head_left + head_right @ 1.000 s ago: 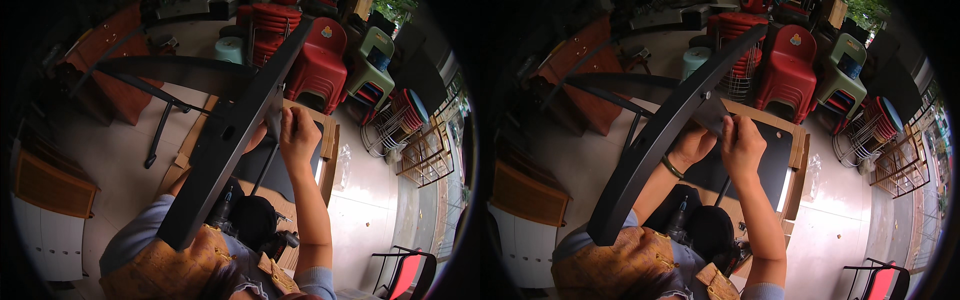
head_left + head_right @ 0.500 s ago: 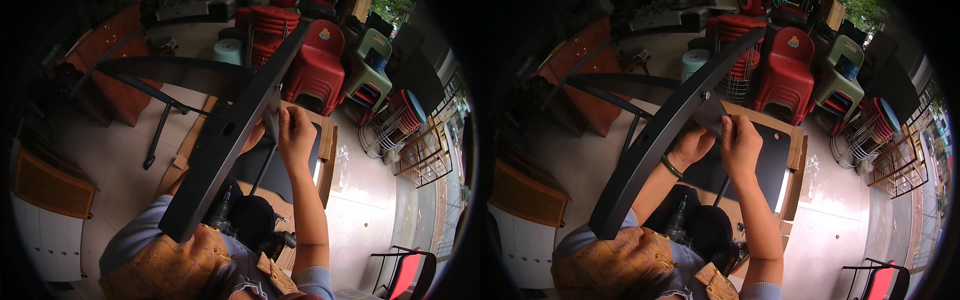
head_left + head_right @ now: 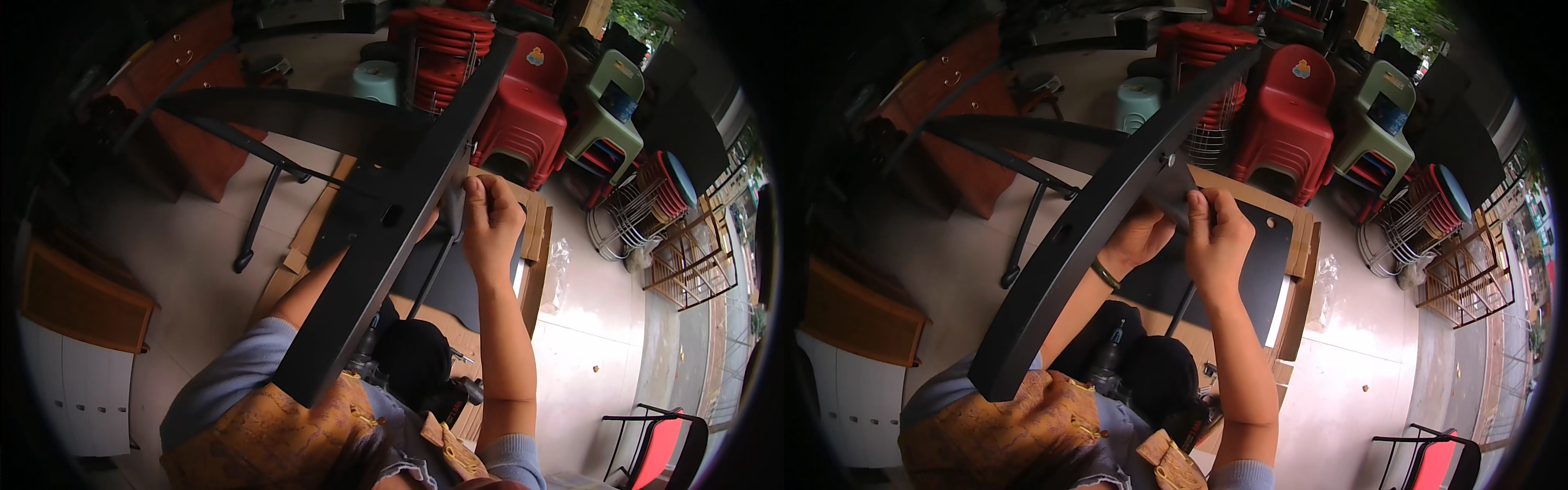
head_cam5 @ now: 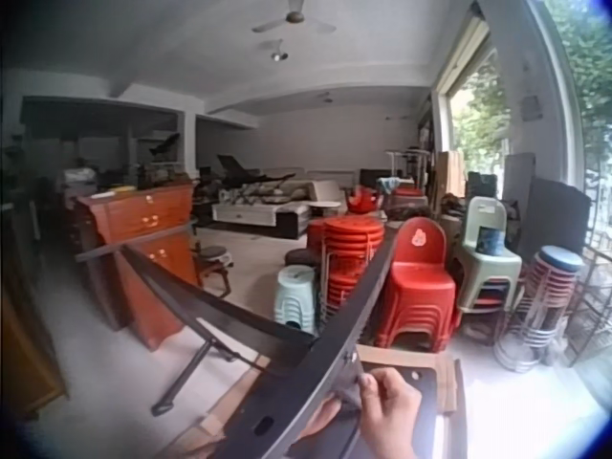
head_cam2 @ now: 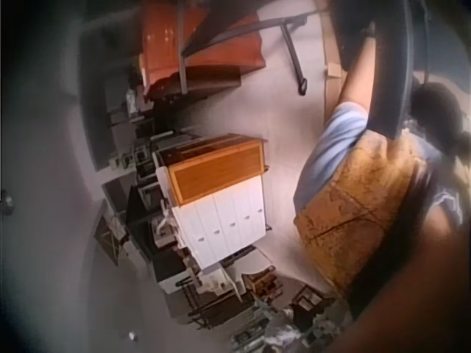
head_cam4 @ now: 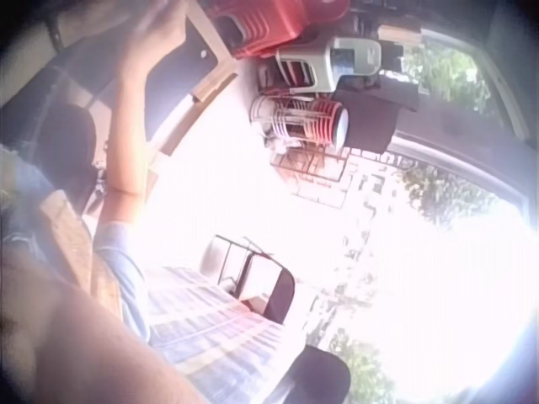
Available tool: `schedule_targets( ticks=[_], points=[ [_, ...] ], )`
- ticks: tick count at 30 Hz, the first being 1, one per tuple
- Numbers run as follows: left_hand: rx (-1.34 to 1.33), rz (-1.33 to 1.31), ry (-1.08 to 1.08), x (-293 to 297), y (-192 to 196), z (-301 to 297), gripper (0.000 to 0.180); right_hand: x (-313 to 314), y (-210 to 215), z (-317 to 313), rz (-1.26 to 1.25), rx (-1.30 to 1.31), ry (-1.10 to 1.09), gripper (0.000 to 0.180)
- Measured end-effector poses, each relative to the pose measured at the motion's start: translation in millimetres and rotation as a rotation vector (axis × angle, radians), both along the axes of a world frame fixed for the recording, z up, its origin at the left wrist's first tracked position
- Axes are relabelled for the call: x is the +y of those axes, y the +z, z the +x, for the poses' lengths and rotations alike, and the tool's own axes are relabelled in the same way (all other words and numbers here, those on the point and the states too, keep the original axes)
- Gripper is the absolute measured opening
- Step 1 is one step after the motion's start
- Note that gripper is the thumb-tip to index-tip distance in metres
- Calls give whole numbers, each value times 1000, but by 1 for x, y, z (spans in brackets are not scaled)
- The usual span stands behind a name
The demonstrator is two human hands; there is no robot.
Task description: The person assembles a black metal-framed table by attaching a tabletop to the frame. They use a cordless drill to drive screws and also hand-tighten screws to secure the tabletop to the frame.
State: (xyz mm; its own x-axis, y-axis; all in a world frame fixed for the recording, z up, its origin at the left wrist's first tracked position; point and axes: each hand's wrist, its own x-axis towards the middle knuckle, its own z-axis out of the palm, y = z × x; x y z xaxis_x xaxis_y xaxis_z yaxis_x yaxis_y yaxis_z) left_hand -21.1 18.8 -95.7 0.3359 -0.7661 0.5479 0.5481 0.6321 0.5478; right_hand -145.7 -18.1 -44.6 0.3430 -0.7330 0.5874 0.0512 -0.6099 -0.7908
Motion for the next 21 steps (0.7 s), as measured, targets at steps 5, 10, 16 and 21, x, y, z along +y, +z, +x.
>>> schedule_targets(
  ticks=[5,10,16,21],
  points=[
    [-6,26,-13,6,3,5,35,3,5,2,-41,36,-14,22],
    [16,98,4,9,8,-2,35,-3,2,3,-34,94,-50,26],
    [-11,21,8,6,0,4,38,5,4,-13,-232,160,-58,19],
    [-1,25,12,3,1,0,39,1,-10,-13,-65,-68,93,13]
  ],
)
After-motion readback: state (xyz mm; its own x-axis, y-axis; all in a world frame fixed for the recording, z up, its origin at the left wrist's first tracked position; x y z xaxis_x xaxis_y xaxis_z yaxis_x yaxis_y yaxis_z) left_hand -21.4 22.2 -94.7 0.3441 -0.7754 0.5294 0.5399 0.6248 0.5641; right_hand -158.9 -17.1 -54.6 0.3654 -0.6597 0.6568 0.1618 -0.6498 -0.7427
